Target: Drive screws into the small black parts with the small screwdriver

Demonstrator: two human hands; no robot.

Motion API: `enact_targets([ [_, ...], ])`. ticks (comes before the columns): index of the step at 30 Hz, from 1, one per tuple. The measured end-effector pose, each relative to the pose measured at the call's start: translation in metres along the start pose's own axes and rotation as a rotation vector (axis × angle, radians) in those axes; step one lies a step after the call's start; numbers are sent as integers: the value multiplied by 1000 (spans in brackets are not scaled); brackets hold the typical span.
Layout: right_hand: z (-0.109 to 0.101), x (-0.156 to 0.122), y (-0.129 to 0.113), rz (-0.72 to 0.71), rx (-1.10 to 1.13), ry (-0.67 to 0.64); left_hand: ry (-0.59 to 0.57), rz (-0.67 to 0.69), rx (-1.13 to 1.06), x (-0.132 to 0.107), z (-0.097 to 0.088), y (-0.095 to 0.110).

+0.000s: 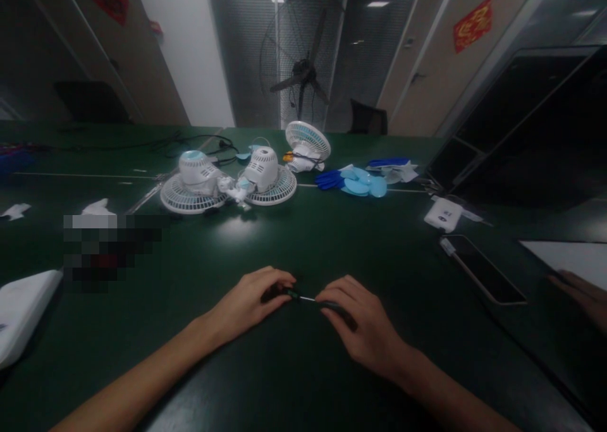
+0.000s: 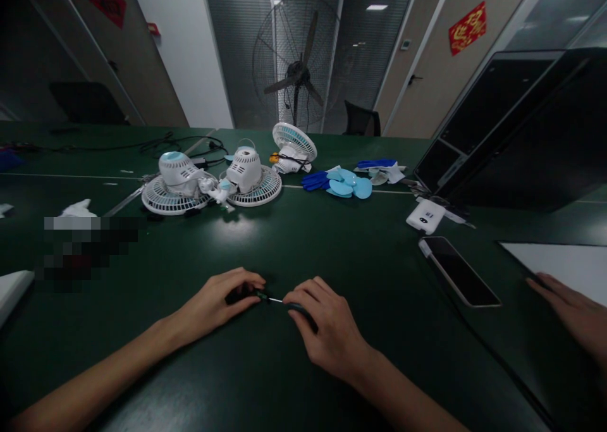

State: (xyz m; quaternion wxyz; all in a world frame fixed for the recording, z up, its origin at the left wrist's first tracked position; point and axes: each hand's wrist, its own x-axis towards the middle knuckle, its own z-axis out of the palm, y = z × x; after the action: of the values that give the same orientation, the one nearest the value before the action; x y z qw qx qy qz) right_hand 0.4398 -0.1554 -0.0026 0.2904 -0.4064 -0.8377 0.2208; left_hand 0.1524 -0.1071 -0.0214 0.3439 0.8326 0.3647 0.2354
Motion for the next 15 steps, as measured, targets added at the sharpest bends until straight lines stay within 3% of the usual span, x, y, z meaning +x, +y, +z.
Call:
enact_targets([
  [9,5,0,2,-63,31,-50,-61,53,1,4,3,13],
  [15,3,0,-1,-48,60,4,-63,120,75,4,2,22],
])
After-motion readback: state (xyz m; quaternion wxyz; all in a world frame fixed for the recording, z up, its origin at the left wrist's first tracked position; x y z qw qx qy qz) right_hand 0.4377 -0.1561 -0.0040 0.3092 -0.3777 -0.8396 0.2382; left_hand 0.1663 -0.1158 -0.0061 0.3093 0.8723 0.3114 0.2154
